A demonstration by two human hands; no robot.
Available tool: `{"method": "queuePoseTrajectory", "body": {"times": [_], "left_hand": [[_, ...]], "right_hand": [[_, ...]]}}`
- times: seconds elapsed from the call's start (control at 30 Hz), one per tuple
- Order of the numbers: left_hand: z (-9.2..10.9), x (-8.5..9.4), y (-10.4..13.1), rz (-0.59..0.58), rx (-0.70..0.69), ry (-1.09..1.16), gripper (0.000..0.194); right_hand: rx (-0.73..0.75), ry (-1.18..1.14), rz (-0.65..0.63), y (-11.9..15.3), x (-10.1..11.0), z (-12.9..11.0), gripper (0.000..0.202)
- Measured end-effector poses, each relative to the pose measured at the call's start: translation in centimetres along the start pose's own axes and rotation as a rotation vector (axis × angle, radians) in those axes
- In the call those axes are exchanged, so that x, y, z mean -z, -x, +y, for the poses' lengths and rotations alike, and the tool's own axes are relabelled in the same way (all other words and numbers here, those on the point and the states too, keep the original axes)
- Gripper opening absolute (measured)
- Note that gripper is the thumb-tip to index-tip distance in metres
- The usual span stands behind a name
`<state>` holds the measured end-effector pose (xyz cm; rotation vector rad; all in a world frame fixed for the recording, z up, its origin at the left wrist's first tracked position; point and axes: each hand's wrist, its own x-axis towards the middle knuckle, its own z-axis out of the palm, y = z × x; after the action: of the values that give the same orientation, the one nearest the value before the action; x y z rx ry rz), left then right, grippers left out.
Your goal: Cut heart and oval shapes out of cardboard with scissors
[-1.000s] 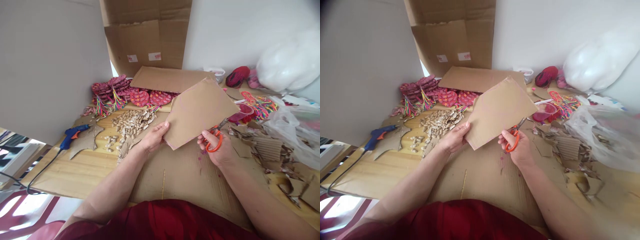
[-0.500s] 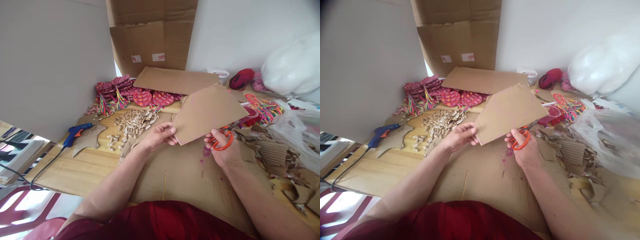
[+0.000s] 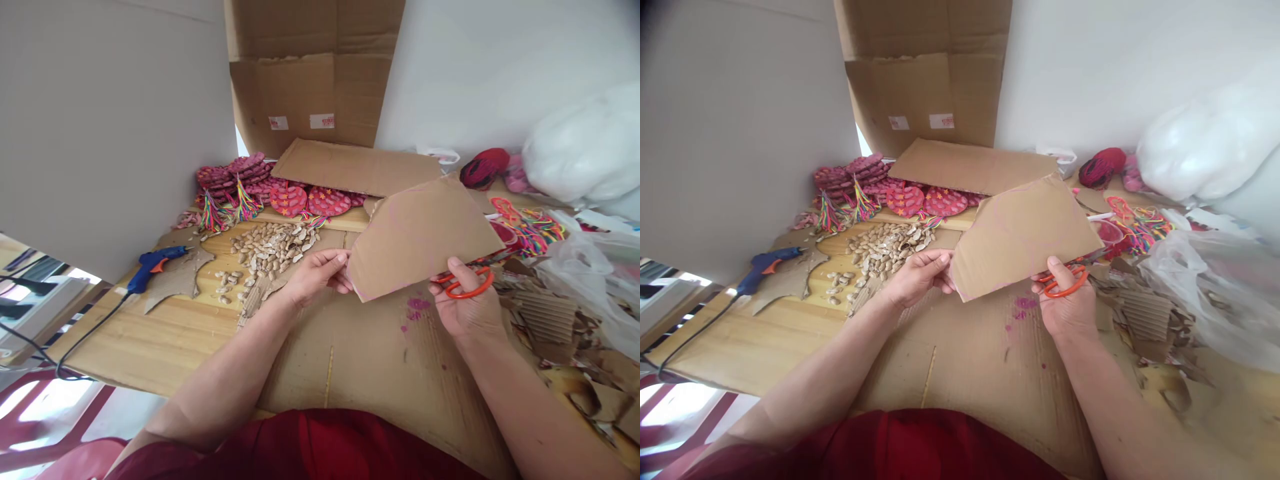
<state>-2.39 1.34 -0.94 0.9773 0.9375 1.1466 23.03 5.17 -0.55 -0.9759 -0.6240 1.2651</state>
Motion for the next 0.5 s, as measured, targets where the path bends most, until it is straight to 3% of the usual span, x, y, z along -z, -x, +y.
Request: {"method": "queuePoseTrajectory", "body": {"times": [0.3, 0.5], "left_hand": [[0.02, 0.19, -0.22, 0.081, 0.001, 0.068, 0.062], [-0.10, 0.37, -0.01, 0.032, -0.035, -0.012, 0.045]], "right_hand": [[-0.003, -0.003, -0.043, 0.21, 0.03, 0.13, 0.031], [-0.009, -0.004, -0.064, 0.21, 0.08, 0.10, 0.031]]}}
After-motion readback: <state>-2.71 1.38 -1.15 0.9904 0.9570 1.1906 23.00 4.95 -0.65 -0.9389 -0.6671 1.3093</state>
